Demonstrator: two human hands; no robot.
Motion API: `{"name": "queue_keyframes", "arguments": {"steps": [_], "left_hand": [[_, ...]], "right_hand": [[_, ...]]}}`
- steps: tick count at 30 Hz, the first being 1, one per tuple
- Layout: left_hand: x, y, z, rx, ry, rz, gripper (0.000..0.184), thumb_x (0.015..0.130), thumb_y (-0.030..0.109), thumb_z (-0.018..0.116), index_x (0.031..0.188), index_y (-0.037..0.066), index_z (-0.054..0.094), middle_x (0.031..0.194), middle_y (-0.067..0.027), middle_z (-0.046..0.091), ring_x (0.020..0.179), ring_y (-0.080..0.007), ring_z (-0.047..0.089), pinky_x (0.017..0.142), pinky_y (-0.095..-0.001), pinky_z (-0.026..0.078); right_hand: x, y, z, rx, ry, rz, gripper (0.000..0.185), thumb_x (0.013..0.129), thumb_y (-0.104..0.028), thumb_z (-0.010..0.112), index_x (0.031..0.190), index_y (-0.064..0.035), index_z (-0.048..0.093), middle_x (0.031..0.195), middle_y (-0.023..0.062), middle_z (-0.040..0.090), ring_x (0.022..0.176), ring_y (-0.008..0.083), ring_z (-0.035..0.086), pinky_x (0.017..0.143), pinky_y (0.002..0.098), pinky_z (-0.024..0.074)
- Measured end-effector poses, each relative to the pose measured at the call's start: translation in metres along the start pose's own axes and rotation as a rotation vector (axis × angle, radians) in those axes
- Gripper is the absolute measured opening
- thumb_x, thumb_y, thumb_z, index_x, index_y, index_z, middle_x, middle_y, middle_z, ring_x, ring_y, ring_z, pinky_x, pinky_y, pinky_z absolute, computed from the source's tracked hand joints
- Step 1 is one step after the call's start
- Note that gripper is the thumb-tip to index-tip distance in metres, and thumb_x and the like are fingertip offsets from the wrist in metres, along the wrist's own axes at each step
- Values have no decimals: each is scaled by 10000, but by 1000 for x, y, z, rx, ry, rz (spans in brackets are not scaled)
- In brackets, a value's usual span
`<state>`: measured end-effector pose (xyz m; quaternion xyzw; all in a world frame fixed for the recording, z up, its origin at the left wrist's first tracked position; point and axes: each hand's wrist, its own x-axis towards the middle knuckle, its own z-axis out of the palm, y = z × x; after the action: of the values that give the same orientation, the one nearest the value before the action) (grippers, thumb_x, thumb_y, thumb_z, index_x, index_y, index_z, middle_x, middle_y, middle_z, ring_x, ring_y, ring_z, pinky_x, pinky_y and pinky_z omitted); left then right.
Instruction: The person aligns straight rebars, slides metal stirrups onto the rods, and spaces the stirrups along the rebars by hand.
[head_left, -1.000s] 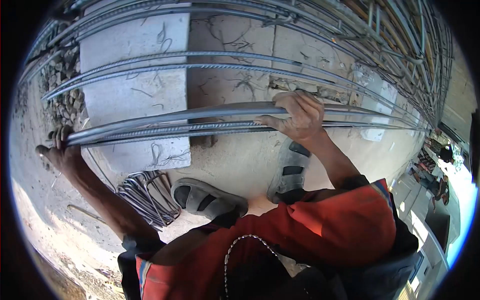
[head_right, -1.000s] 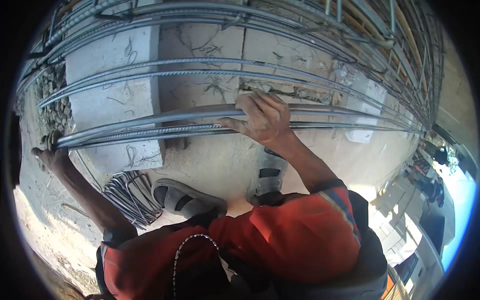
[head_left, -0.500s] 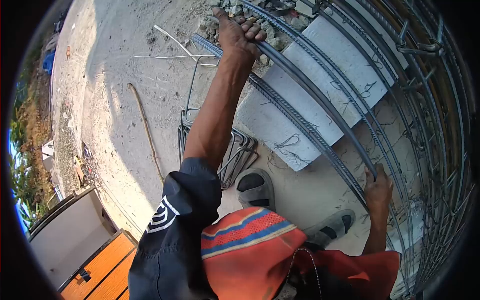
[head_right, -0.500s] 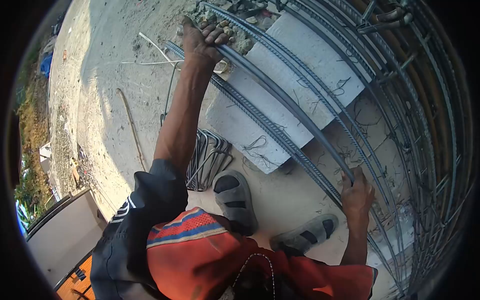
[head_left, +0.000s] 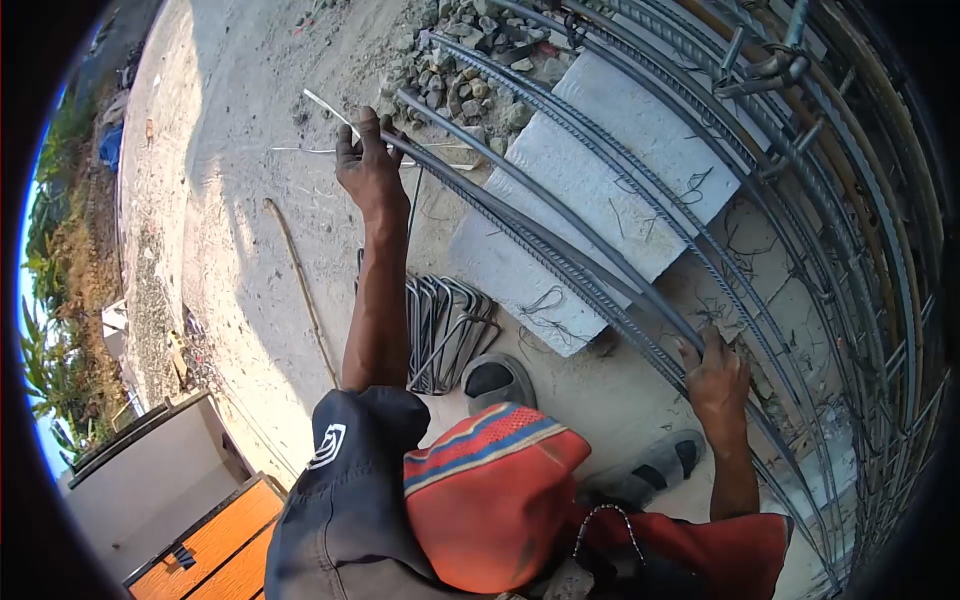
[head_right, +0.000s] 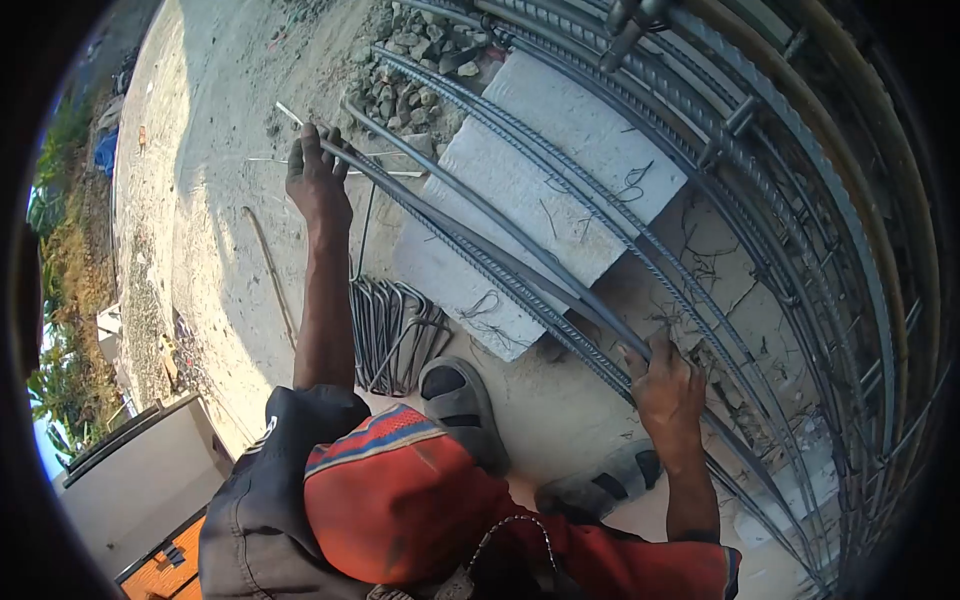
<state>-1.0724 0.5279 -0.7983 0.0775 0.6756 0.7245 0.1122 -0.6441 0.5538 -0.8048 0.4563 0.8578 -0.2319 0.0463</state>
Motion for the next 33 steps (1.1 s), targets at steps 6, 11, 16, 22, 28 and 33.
{"name": "queue_keyframes", "arguments": {"steps": [6,11,16,22,28,33], "left_hand": [[-4,-43,-13,-217,-163,-404,898,822,640,512,1325,-73,296,1189,-240,479,1088,-356,527,891,-469,429],[-4,-35,67,-500,-327,-493,798,873,600,445,1254,-93,337,1231,-289,467,1068,-337,550,903,-444,487],[14,-46,72,-544,-553,-543,680,898,492,498,1284,-55,373,1238,-226,486,1020,-286,561,821,-418,502],[21,-51,52,-349,-638,-634,565,880,435,559,1221,-7,471,1134,-154,559,902,-263,616,648,-404,545],[21,-63,50,-298,-605,-543,701,850,555,545,1188,-55,470,1004,-159,629,874,-248,648,742,-393,568],[15,-59,51,-612,-693,-438,717,854,554,537,1201,-69,460,1065,-181,624,924,-274,644,810,-361,552]], "right_hand": [[2,-6,-11,122,-28,77,237,832,-228,656,822,-19,544,711,203,604,642,416,588,557,468,431],[17,-4,-16,150,-44,180,274,884,-257,596,836,10,557,674,211,568,620,403,540,572,447,409],[12,-10,-18,333,208,13,357,877,-313,607,953,36,589,788,214,595,679,369,568,650,426,457],[46,5,-60,14,339,-37,397,803,-303,686,977,45,609,802,151,615,760,282,604,722,376,476],[45,30,-56,475,-385,260,547,741,-522,669,837,16,636,725,69,604,679,151,561,597,316,442],[42,7,-47,404,-235,274,530,811,-524,604,711,-3,584,588,-13,478,557,95,428,512,290,352]]}}
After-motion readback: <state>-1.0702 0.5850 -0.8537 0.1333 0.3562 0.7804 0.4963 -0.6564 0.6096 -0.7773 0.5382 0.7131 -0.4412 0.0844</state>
